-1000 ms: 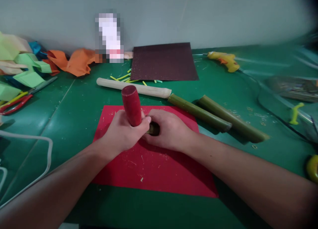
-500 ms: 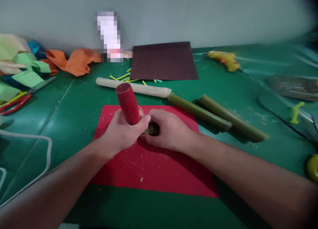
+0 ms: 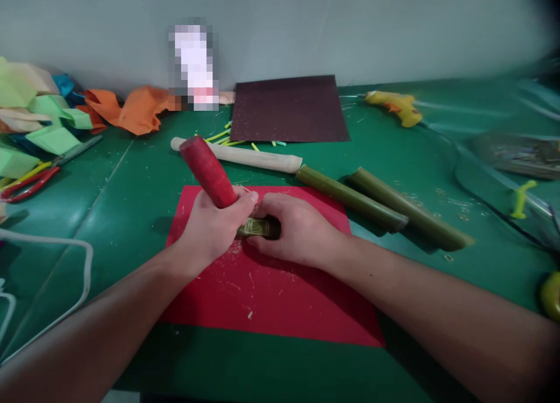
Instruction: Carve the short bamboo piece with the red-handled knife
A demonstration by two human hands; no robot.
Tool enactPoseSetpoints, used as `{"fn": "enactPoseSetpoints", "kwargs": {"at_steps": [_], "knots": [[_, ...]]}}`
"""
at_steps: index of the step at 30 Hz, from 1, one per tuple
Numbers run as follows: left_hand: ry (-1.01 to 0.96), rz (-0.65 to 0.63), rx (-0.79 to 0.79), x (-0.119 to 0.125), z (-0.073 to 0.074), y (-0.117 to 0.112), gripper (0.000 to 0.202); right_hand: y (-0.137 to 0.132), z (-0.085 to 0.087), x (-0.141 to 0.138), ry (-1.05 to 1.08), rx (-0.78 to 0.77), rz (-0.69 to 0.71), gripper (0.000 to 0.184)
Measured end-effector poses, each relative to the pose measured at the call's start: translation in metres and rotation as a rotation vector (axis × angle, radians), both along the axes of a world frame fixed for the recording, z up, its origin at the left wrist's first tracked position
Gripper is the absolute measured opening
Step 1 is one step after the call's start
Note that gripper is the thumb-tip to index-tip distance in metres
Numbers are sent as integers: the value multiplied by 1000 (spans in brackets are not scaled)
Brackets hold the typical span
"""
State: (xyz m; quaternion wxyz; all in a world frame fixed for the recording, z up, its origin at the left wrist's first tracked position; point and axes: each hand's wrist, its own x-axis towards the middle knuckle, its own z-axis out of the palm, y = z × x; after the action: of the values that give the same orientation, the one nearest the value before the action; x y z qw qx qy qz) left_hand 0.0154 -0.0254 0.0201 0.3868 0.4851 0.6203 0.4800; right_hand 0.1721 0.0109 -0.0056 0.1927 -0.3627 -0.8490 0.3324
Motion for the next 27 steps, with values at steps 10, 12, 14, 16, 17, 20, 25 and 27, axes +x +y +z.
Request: {"fn": "enactPoseSetpoints", "kwargs": {"at_steps": [10,12,14,16,17,20,25,27], "knots": [[72,-68,-33,-3,-6,-2,32,1,-1,0,22,43,0,15],[72,-6,-7,-1,-8,-2,29,2,-1,0,23,36,0,17],[76,32,25,0,-9,-3,26,3,-1,0,14,28,2,17],[71,59,44,0,-8,-2,25,3,-1,0,2,33,3,17],[64,75,46,0,-8,-1,26,2,-1,1,-5,42,2,17],[45,100,61,0,-5,0,32,0,0,0,-31,71,-13,18],[82,27,117,0,0,-3,30,-3,1,-2,-79,89,-52,20],[141,-4,160,-1,1,-5,23,-4,0,-3,-94,108,-63,22]]}}
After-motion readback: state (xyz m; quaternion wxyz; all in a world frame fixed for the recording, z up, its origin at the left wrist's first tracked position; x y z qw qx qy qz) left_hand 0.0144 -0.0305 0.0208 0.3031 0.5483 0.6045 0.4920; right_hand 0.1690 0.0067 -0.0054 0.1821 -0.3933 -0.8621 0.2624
